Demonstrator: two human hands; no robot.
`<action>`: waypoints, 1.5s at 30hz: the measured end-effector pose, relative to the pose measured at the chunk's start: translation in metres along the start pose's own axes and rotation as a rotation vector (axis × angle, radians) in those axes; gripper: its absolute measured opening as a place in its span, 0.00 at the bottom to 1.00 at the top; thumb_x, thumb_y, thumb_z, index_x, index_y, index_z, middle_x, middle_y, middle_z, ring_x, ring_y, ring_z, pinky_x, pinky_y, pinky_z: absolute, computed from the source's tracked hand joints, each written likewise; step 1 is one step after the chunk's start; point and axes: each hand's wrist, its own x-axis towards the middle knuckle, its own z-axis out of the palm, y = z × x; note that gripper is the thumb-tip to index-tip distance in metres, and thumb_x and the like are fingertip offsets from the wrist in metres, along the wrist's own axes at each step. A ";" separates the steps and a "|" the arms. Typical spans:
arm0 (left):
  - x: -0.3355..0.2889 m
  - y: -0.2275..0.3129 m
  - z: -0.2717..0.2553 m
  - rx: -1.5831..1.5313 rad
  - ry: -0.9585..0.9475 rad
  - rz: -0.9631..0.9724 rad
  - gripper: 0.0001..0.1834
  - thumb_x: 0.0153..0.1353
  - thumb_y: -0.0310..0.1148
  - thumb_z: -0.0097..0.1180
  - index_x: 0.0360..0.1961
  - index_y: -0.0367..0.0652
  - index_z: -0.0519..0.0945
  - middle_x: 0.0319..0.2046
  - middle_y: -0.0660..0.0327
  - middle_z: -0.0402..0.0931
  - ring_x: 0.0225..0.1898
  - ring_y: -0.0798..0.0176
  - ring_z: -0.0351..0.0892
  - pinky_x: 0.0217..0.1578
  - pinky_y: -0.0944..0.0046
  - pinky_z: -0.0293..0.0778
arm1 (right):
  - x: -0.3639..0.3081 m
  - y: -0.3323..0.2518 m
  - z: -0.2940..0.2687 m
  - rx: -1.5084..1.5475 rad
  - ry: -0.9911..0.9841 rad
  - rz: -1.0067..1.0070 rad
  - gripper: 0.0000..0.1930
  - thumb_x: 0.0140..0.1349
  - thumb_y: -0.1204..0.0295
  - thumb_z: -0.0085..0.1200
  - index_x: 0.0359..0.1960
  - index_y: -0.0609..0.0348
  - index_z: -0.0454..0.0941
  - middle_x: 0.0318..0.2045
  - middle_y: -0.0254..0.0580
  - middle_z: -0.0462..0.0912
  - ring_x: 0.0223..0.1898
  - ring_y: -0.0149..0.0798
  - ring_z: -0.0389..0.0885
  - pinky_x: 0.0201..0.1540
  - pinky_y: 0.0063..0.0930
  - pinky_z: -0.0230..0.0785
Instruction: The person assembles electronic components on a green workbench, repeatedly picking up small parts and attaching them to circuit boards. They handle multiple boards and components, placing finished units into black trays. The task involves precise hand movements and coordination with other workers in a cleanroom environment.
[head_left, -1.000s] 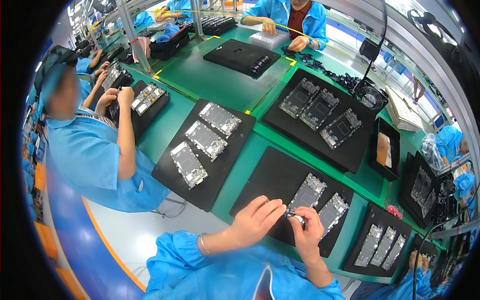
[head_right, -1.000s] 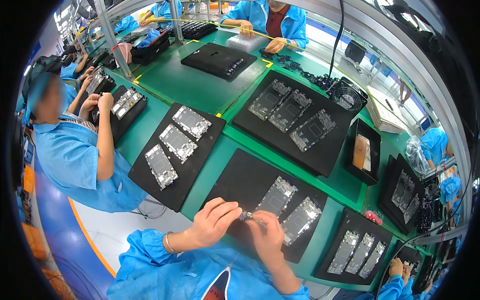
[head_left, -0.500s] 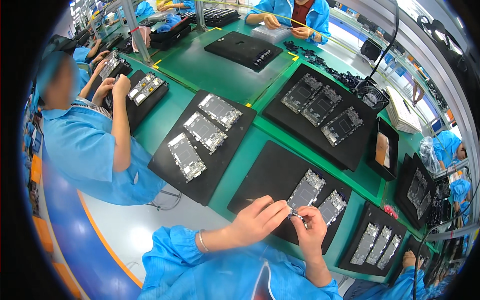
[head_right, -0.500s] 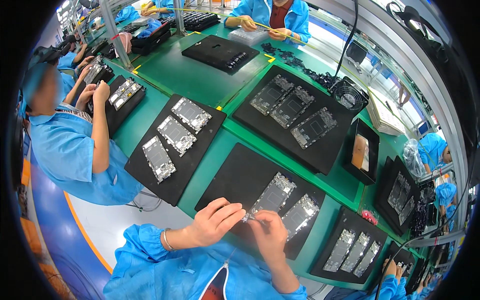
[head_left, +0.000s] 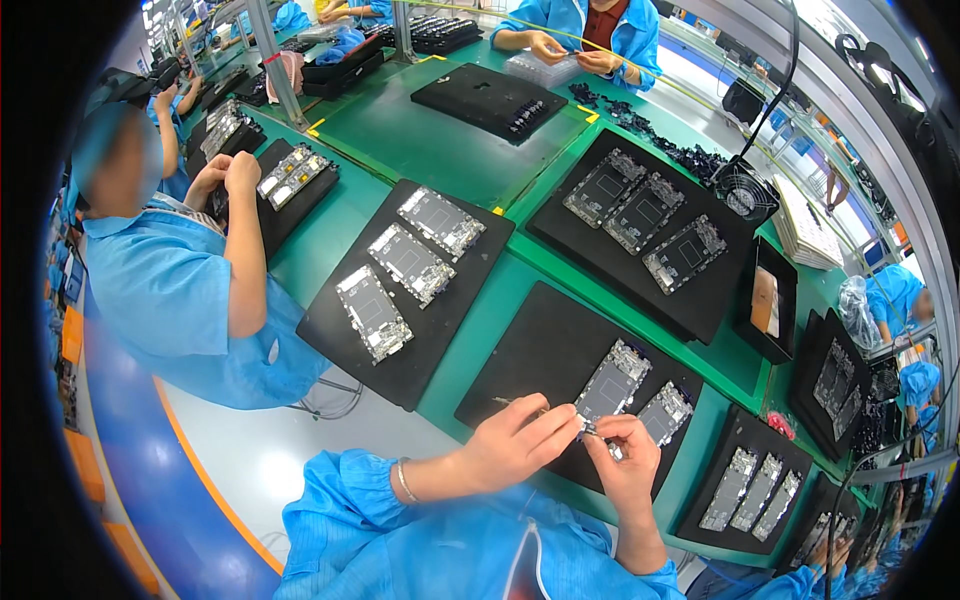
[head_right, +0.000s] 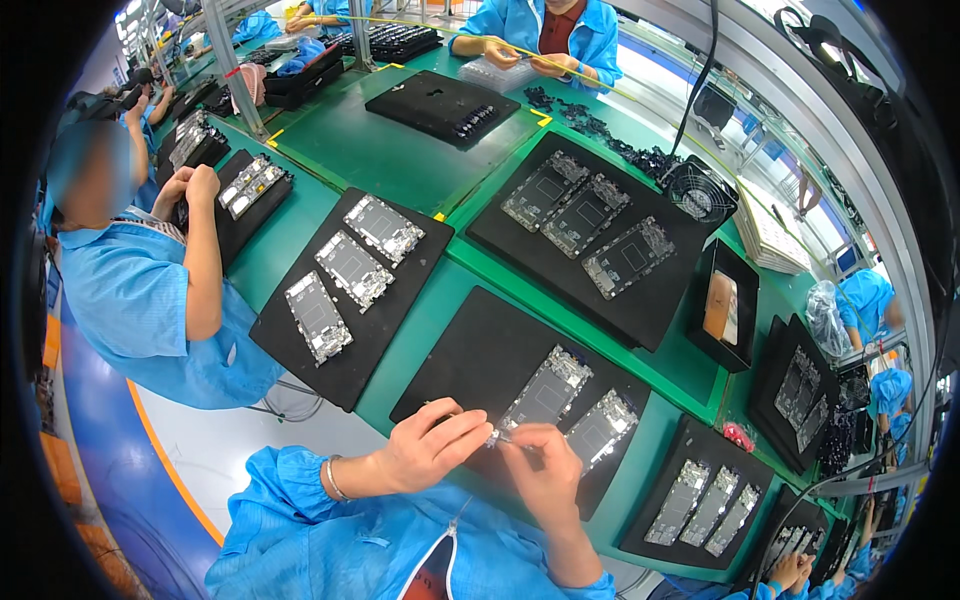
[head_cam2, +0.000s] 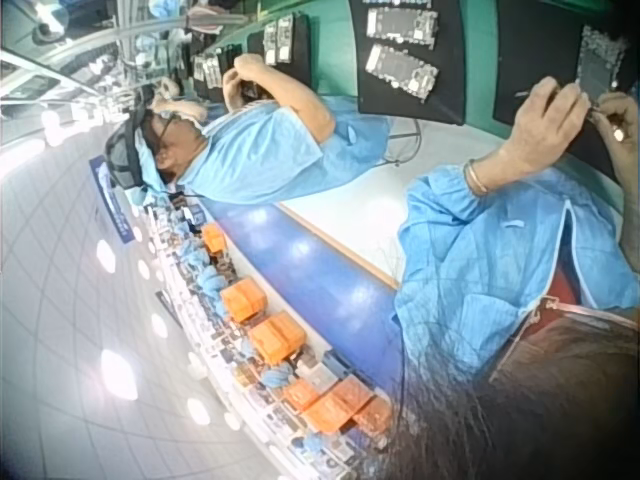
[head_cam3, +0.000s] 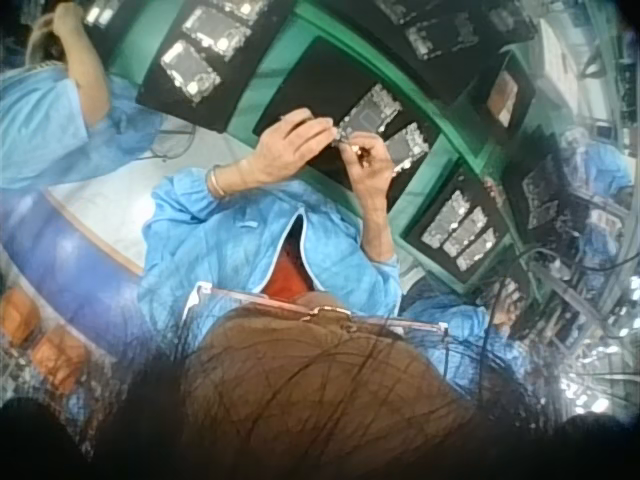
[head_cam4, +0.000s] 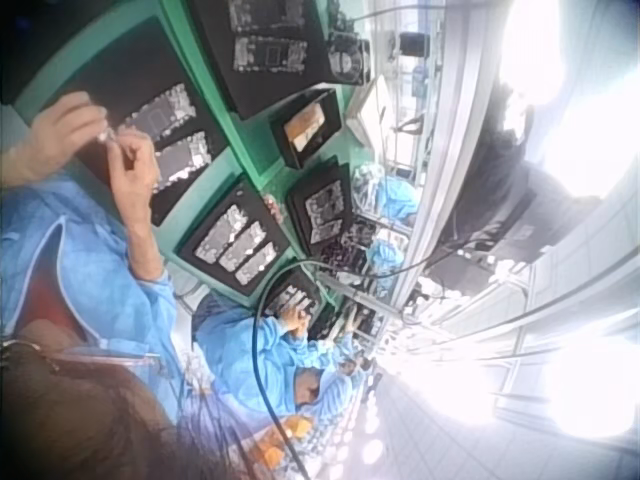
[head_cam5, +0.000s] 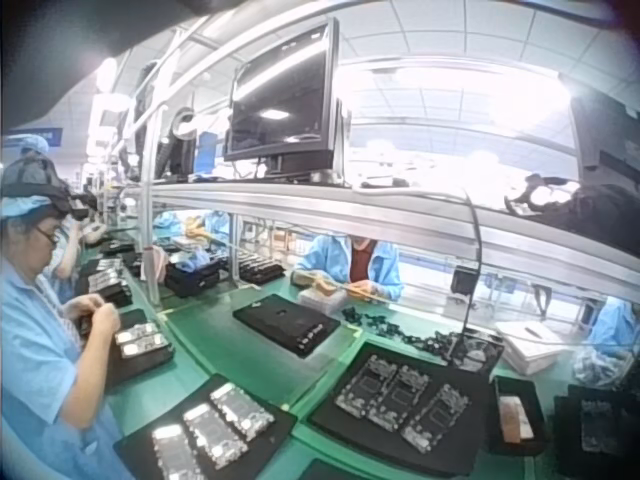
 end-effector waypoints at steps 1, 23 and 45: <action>-0.001 0.000 0.000 0.016 -0.012 0.011 0.22 0.46 0.29 0.58 0.46 0.43 0.75 0.46 0.63 0.74 0.40 0.58 0.73 0.32 0.69 0.75 | 0.000 0.000 -0.001 -0.017 -0.006 -0.016 0.11 0.47 0.83 0.63 0.29 0.61 0.73 0.31 0.42 0.81 0.33 0.33 0.80 0.35 0.23 0.73; 0.021 0.008 0.001 -0.054 -0.054 -0.001 0.21 0.42 0.25 0.58 0.42 0.42 0.77 0.43 0.61 0.74 0.37 0.58 0.72 0.29 0.68 0.76 | 0.000 0.019 -0.013 0.086 -0.018 0.002 0.10 0.50 0.84 0.60 0.32 0.62 0.72 0.34 0.43 0.80 0.35 0.30 0.78 0.37 0.23 0.72; 0.040 0.000 0.001 -0.187 -0.327 0.008 0.18 0.46 0.27 0.55 0.41 0.37 0.73 0.40 0.59 0.69 0.37 0.58 0.71 0.38 0.63 0.74 | -0.003 0.032 -0.028 0.249 -0.087 0.250 0.10 0.51 0.82 0.62 0.32 0.63 0.73 0.36 0.41 0.80 0.38 0.30 0.79 0.43 0.24 0.75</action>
